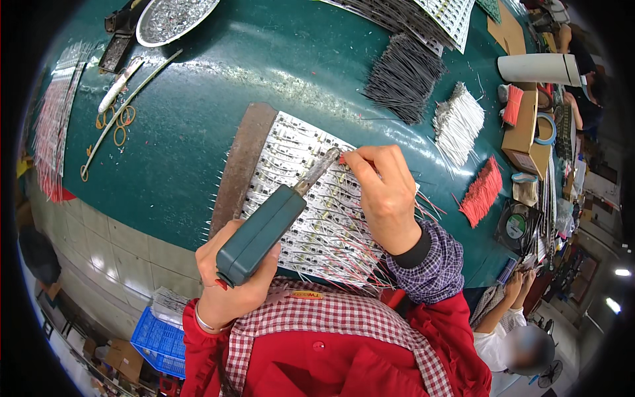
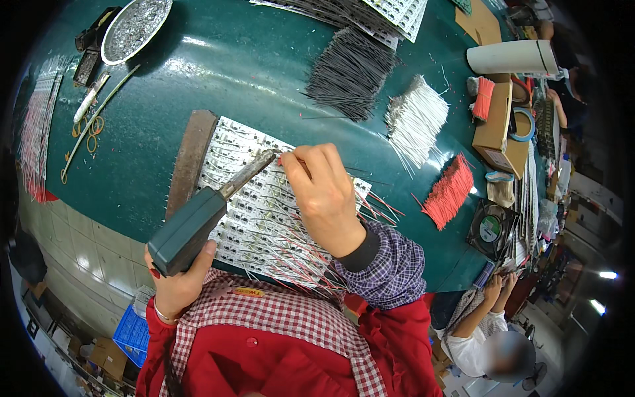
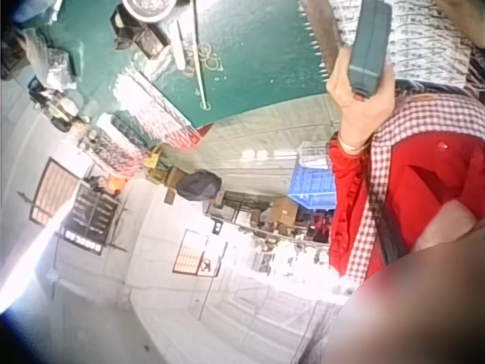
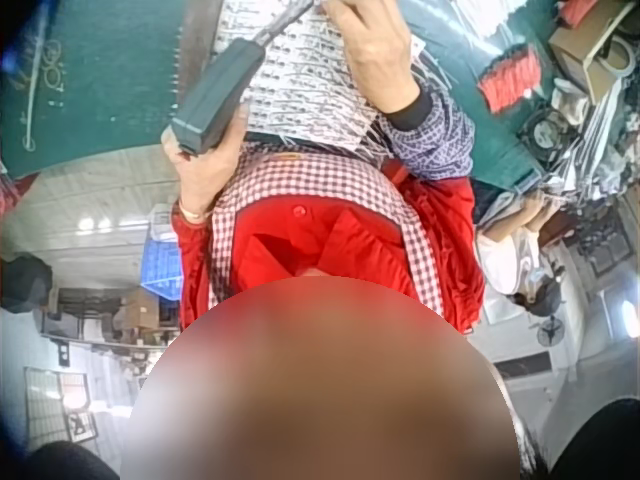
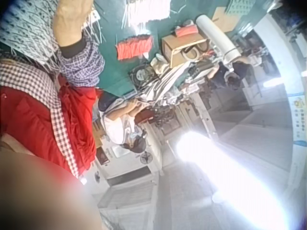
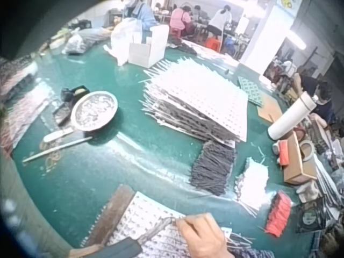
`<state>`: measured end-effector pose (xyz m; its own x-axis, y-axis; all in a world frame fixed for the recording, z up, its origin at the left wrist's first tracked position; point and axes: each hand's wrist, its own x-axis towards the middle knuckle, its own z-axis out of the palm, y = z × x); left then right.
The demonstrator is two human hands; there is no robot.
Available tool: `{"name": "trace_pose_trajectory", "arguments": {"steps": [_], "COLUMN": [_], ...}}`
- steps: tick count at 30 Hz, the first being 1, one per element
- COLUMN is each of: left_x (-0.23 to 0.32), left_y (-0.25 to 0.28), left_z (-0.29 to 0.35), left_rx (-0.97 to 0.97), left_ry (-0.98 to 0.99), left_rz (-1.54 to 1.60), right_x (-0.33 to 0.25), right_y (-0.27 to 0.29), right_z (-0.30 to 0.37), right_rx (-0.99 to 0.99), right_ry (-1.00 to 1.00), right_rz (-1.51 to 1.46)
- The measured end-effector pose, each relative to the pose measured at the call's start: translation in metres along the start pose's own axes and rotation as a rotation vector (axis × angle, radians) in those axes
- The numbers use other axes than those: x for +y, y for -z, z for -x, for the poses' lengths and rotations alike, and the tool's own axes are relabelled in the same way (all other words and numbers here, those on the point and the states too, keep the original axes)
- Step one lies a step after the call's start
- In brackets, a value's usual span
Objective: The person solders wires onto an LED array using a soldering iron.
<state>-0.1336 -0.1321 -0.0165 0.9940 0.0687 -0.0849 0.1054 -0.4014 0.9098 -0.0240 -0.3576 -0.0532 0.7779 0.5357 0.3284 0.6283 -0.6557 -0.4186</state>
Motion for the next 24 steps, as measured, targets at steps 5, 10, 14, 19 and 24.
{"name": "trace_pose_trajectory", "arguments": {"steps": [5,10,14,19,24], "left_x": [0.002,0.000,0.004,-0.001,0.002], "left_y": [0.003,0.004,0.007,0.007,0.009], "left_z": [0.004,0.012,0.010,0.016,0.017], "left_rx": [-0.017,0.023,0.009,0.015,-0.001], "left_ry": [0.041,0.106,0.092,0.051,0.077], "left_rz": [0.016,0.087,0.046,0.046,0.048], "right_x": [0.000,-0.002,-0.002,-0.008,-0.011], "right_y": [-0.001,0.000,-0.001,0.002,-0.001], "right_z": [0.000,0.000,-0.001,0.003,0.008], "right_rx": [0.005,-0.010,-0.009,0.052,0.037], "right_ry": [-0.001,-0.003,-0.008,0.024,0.015], "right_rz": [0.007,0.014,0.015,0.010,-0.024]}}
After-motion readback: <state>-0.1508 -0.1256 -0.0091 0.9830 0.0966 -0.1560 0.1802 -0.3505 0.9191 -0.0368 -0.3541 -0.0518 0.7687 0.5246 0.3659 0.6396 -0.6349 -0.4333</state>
